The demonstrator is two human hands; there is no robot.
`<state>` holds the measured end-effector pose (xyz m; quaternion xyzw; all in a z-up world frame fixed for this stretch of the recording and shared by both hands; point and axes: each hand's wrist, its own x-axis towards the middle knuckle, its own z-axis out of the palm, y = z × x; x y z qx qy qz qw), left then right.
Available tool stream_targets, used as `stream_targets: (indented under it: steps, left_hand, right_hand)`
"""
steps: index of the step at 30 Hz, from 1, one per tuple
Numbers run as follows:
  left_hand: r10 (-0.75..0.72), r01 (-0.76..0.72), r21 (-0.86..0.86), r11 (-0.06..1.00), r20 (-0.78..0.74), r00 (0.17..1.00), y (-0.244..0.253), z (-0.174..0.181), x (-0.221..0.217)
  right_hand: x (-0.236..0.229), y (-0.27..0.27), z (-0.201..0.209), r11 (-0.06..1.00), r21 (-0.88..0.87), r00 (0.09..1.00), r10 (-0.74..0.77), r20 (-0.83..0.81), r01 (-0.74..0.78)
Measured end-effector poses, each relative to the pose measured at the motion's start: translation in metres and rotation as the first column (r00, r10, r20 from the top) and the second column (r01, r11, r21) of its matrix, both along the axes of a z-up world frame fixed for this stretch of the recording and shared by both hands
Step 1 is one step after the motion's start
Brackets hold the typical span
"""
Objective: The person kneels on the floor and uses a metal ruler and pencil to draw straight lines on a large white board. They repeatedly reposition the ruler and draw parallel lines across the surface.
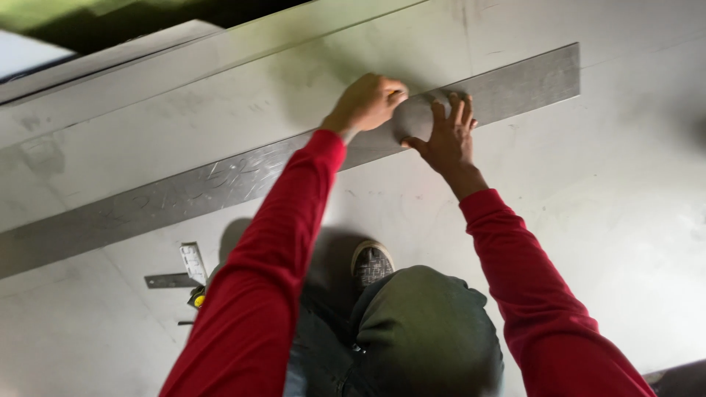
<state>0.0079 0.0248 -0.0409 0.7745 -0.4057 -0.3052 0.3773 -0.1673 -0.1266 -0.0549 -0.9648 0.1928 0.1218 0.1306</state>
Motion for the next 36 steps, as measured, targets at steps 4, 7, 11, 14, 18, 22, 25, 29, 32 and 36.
stream_targets:
  steps: [4, 7, 11, 14, 18, 22, 25, 29, 32, 36]
  left_hand:
    - [0.039, -0.029, 0.153, 0.988, -0.065, 0.997, 0.086, 0.037, 0.012]
    - [0.077, -0.056, 0.227, 0.972, -0.085, 0.993, 0.112, 0.054, 0.011]
    - [0.168, -0.141, 0.146, 0.979, -0.197, 0.966, 0.116, 0.051, 0.009]
    - [0.254, -0.247, 0.063, 0.967, -0.311, 0.916, 0.161, 0.074, -0.004]
    - [0.317, -0.358, 0.14, 0.923, 0.248, 0.915, 0.276, 0.024, -0.045]
    - [0.21, -0.453, 0.238, 0.859, 0.643, 0.737, 0.372, 0.022, -0.081]
    - [0.174, -0.505, 0.305, 0.808, 0.694, 0.699, 0.406, 0.021, -0.098]
    - [0.294, -0.525, 0.259, 0.811, 0.596, 0.747, 0.411, 0.01, -0.101]
    - [0.339, -0.527, 0.218, 0.821, 0.557, 0.758, 0.418, 0.008, -0.101]
    - [0.322, -0.505, 0.249, 0.827, 0.527, 0.787, 0.425, -0.007, -0.099]
  right_hand:
    - [0.011, 0.009, 0.035, 1.0, -0.005, 0.991, -0.004, -0.134, 0.003]
    - [0.012, 0.013, 0.041, 1.0, -0.014, 0.991, 0.002, -0.137, -0.004]
    - [0.011, 0.014, 0.04, 1.0, -0.017, 0.99, -0.007, -0.142, 0.004]
    - [0.01, 0.011, 0.039, 1.0, -0.014, 0.994, 0.004, -0.109, -0.006]
    - [0.014, 0.018, 0.049, 0.999, 0.029, 0.998, -0.023, -0.056, 0.025]
    - [0.02, 0.038, 0.078, 0.999, 0.04, 0.997, -0.005, -0.083, 0.008]
    - [0.03, 0.058, 0.106, 0.998, 0.054, 0.993, -0.036, -0.114, 0.043]
    - [0.039, 0.064, 0.109, 0.993, 0.01, 0.947, -0.108, -0.301, 0.116]
    - [0.045, 0.067, 0.083, 0.999, -0.003, 0.945, -0.04, -0.323, 0.041]
    - [0.054, 0.13, 0.03, 0.869, 0.168, 0.884, 0.446, 0.142, -0.466]
